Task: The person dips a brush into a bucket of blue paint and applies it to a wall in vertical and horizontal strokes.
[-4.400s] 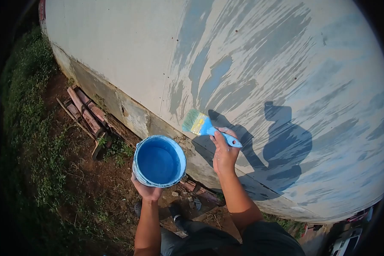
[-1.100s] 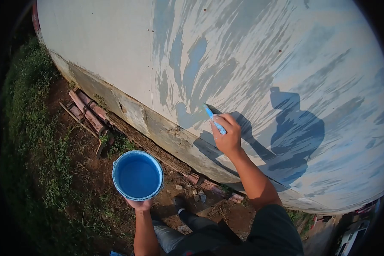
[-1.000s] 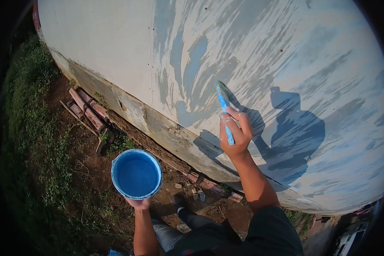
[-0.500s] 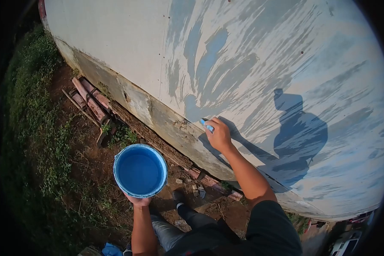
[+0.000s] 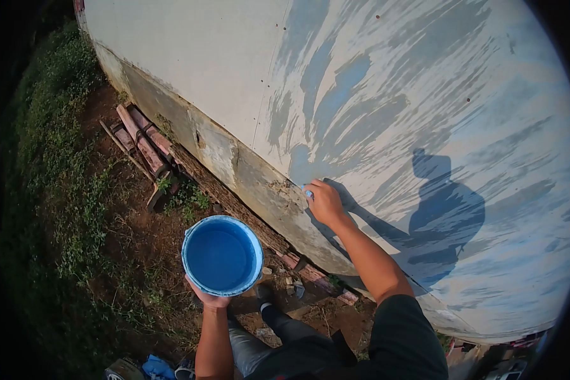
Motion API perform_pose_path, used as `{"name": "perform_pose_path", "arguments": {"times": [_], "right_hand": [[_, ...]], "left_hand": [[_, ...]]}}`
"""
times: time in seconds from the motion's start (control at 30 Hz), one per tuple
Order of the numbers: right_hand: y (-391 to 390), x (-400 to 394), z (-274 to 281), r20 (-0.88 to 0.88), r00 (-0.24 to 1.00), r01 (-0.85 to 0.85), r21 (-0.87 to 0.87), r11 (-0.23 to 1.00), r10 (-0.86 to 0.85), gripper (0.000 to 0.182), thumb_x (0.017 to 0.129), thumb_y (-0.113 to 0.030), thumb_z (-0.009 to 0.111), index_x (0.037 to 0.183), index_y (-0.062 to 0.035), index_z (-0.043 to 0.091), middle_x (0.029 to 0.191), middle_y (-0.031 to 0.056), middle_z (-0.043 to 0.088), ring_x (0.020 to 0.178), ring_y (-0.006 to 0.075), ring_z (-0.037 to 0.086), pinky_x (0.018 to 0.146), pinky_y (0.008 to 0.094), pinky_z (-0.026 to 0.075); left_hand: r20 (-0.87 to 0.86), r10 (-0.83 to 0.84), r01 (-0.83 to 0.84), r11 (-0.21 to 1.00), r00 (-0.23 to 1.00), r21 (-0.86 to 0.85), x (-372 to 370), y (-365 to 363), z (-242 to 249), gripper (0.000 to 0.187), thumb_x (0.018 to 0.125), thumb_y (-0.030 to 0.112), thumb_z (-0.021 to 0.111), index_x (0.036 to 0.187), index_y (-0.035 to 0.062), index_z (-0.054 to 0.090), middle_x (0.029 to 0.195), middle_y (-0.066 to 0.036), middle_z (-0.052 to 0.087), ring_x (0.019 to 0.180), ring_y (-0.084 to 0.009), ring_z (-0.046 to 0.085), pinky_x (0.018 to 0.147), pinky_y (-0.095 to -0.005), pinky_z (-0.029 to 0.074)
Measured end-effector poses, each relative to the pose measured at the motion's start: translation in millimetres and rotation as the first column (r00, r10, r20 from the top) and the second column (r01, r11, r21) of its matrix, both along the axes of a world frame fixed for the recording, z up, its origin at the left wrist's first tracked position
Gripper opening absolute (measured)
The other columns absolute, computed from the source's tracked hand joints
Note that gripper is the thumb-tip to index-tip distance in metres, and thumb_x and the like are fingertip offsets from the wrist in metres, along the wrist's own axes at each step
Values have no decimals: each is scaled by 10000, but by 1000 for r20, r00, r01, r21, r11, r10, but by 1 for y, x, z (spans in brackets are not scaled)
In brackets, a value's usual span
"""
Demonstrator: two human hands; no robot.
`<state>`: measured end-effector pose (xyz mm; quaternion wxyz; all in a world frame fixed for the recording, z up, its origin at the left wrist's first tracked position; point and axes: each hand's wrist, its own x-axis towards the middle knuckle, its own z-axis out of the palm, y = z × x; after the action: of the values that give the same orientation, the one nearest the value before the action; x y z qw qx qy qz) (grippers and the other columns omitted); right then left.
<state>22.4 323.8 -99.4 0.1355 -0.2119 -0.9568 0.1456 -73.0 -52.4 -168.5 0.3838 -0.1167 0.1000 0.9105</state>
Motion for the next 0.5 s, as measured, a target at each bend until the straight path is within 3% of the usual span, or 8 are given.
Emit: {"name": "perform_pose_path", "arguments": {"times": [0.1,0.17,0.2,0.3,0.37,0.4,0.47,0.5], "right_hand": [[7,-37,18,65,998,-19,-19,1000,20,209,891,17,788,1098,-10,765,1039,147,691,963,388,702,820,467,571],[-2,-58,47,-313,947,-54,67,996,72,207,883,10,802,1086,-4,764,1034,151,693,953,396,703,826,458,576],[-9,-64,62,-308,949,-57,61,997,73,207,883,10,802,1086,-4,764,1034,151,693,953,396,703,826,458,576],[-21,-71,82,-590,794,22,265,964,144,182,883,21,803,1057,15,751,1019,179,718,903,408,719,789,433,571],[-22,-63,73,-435,900,-22,25,999,31,183,890,-15,810,1067,-4,770,1041,154,709,954,398,716,823,459,579],[-22,-60,66,-438,898,-16,31,999,28,183,890,-15,810,1067,-4,770,1041,154,709,954,398,716,823,459,579],[-16,-56,47,57,997,48,-89,995,-43,201,892,-21,808,1090,-11,775,1065,156,716,986,402,719,843,479,576],[-10,-53,31,54,997,61,-83,995,-56,201,892,-21,808,1090,-11,775,1065,156,716,986,402,719,843,479,576]], "left_hand": [[-9,-5,5,1000,1000,-22,1,-4,-2,707,1092,630,407,1547,107,546,1527,-136,615,1350,-348,628,1105,-549,570],[4,-1,1,999,1000,-43,2,-6,-7,697,1094,621,408,1543,108,550,1519,-133,623,1340,-344,635,1102,-546,571],[35,-2,3,1000,999,-23,3,-9,-16,732,1061,649,442,1541,111,565,1520,-135,624,1337,-351,632,1105,-551,559],[48,10,-9,1000,999,-7,2,-11,-13,743,1043,659,463,1526,109,589,1504,-133,637,1318,-347,639,1097,-544,554],[30,20,-20,1000,999,1,-1,-5,-2,718,1057,641,451,1512,104,597,1486,-129,650,1303,-337,649,1086,-532,562],[42,24,-23,999,999,-31,-4,-3,5,679,1078,606,436,1488,94,610,1455,-124,667,1282,-322,661,1070,-515,572],[48,19,-16,998,999,-53,-9,4,8,642,1098,571,421,1464,83,623,1424,-119,684,1262,-308,672,1054,-498,583],[44,43,-39,996,998,-82,-10,5,7,620,1111,547,411,1447,75,630,1401,-115,693,1251,-298,677,1044,-487,588]]}}
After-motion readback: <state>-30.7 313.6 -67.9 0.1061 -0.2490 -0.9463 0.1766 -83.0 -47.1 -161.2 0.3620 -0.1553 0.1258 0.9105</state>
